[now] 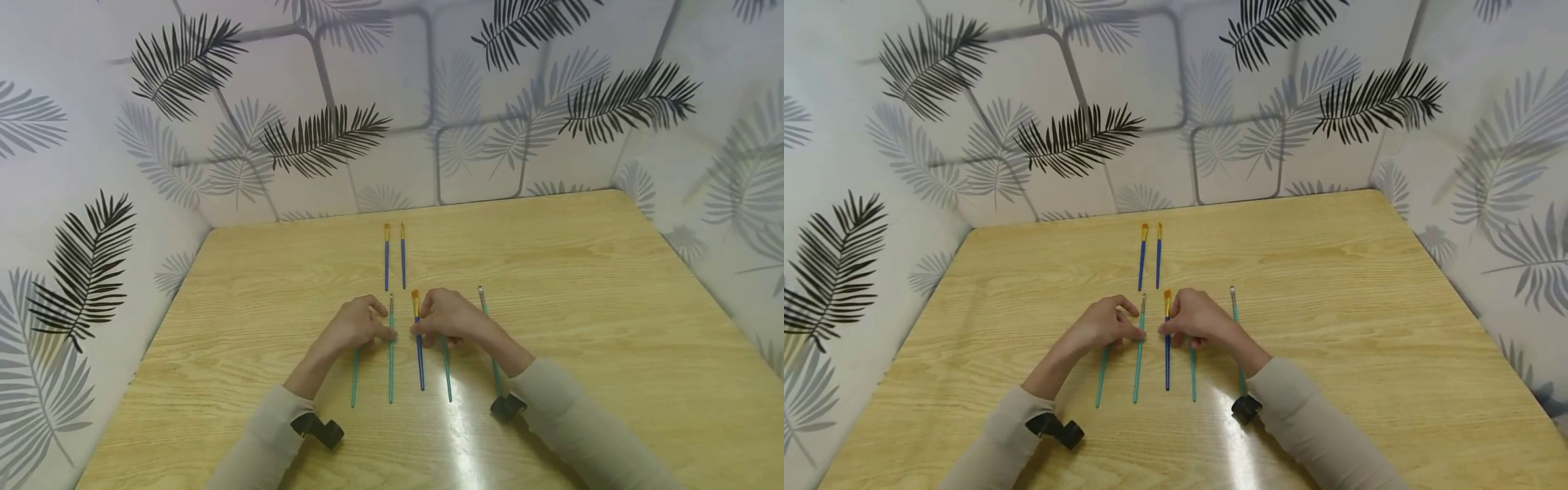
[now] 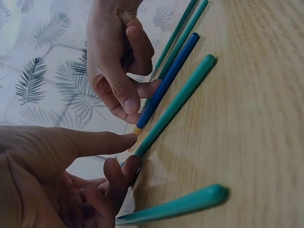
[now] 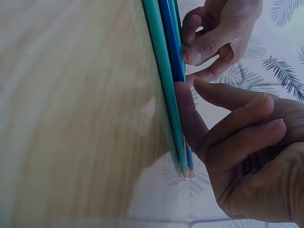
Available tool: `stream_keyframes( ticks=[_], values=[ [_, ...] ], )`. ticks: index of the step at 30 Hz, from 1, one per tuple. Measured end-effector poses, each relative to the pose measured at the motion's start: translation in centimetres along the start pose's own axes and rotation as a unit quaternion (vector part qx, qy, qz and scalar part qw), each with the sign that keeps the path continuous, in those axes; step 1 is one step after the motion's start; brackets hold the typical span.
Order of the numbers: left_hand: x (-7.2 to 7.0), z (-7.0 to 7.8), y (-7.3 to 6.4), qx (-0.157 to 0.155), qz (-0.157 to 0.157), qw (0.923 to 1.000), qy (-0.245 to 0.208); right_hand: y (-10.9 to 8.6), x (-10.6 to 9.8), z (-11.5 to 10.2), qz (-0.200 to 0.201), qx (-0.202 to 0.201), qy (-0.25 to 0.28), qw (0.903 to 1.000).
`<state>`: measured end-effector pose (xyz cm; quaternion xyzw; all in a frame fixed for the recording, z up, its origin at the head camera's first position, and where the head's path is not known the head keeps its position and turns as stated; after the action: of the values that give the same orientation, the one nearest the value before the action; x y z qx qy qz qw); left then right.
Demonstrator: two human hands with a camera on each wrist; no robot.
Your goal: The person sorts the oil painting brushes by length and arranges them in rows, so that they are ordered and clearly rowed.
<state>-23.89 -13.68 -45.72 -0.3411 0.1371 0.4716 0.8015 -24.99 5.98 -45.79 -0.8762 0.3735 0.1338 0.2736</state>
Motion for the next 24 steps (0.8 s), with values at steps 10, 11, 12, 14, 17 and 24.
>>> stream_keyframes(
  ticks=[10,11,12,14,17,24],
  values=[
    [0.4,0.5,0.1,-0.040,0.019,0.9971,0.062,0.5,0.4,-0.3,-0.008,-0.019,-0.045,0.9988],
    [0.4,0.6,0.1,-0.040,0.018,0.9968,0.067,0.5,0.4,-0.3,-0.008,-0.021,-0.046,0.9987],
    [0.5,0.7,0.1,-0.042,0.019,0.9964,0.072,0.5,0.5,-0.4,-0.007,-0.021,-0.048,0.9986],
    [0.6,0.8,0.2,-0.044,0.023,0.9952,0.084,0.4,0.6,-0.6,-0.008,-0.021,-0.050,0.9985],
    [0.6,1.0,0.3,-0.047,0.033,0.9923,0.110,0.4,0.8,-0.7,-0.006,-0.018,-0.051,0.9985],
    [0.7,1.2,0.5,-0.052,0.042,0.9868,0.147,0.5,1.2,-0.8,-0.003,-0.005,-0.062,0.9981]
  ],
)
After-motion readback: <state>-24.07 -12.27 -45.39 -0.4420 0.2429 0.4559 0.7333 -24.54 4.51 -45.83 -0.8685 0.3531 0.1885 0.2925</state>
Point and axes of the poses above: each hand's wrist, its own y-axis towards the middle knuckle, its own x-axis out of the palm, z = x × y, the point moved 4 cm from there along y, towards the middle knuckle, and after that the axes turned 9 degrees about -z, right-handed, at the moved point
